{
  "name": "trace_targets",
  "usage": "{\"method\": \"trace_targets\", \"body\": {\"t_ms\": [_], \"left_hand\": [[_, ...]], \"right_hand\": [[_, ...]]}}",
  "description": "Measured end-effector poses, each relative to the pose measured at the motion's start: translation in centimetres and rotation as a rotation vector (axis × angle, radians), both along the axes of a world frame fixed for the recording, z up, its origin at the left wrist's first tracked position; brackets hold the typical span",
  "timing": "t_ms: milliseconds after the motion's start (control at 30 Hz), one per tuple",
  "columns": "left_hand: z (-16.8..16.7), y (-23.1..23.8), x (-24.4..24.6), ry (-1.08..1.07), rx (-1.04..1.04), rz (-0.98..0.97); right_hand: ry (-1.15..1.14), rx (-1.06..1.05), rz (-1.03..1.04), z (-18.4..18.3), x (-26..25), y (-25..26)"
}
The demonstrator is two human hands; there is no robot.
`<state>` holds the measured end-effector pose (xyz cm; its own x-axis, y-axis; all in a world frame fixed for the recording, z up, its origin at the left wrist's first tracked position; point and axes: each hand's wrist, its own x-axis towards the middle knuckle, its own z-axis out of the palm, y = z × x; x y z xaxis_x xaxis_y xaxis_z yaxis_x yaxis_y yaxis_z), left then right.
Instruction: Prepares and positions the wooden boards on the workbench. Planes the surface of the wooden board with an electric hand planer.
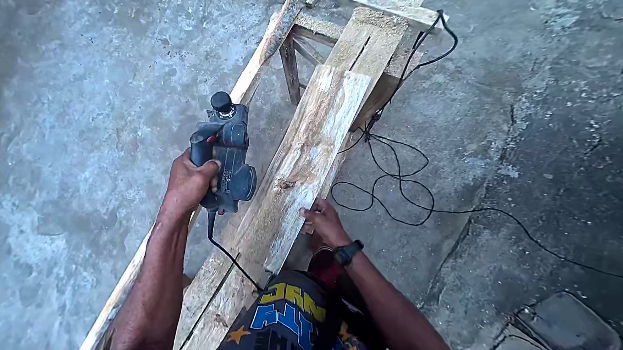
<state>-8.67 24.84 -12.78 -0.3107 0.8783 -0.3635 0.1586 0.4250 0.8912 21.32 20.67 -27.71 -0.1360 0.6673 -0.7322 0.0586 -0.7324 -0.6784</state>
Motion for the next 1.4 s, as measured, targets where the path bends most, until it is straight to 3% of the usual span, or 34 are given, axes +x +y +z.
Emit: {"method": "trace_targets", "body": {"t_ms": [200,467,667,967,1233,1400], "left_hand": [[-2.9,-8.1,0.3,0.051,-0.102,-0.102],[-5.1,-9.1,3.1,0.137,-0.197,-0.316],[-5.5,-4.4,5.1,0.156,-0.203,-0.379],[-5.5,6.5,7.9,0.197,-0.215,-0.399],[-5.4,14.7,10.2,0.221,-0.138,-0.421],[-6.6,20.6,12.0,0.131,-0.078,-0.395]], "right_hand": [[-0.133,0.077,-0.072,0.3,0.2,3.4],[-0.138,0.121,-0.101,-0.1,-0.1,2.8],[-0.247,0.165,0.013,-0.7,0.3,3.3],[-0.276,0.217,0.129,-1.2,1.2,3.7],[-0.312,0.239,0.158,-1.7,1.3,3.7],[-0.293,0.259,0.143,-1.6,1.4,3.8]]}}
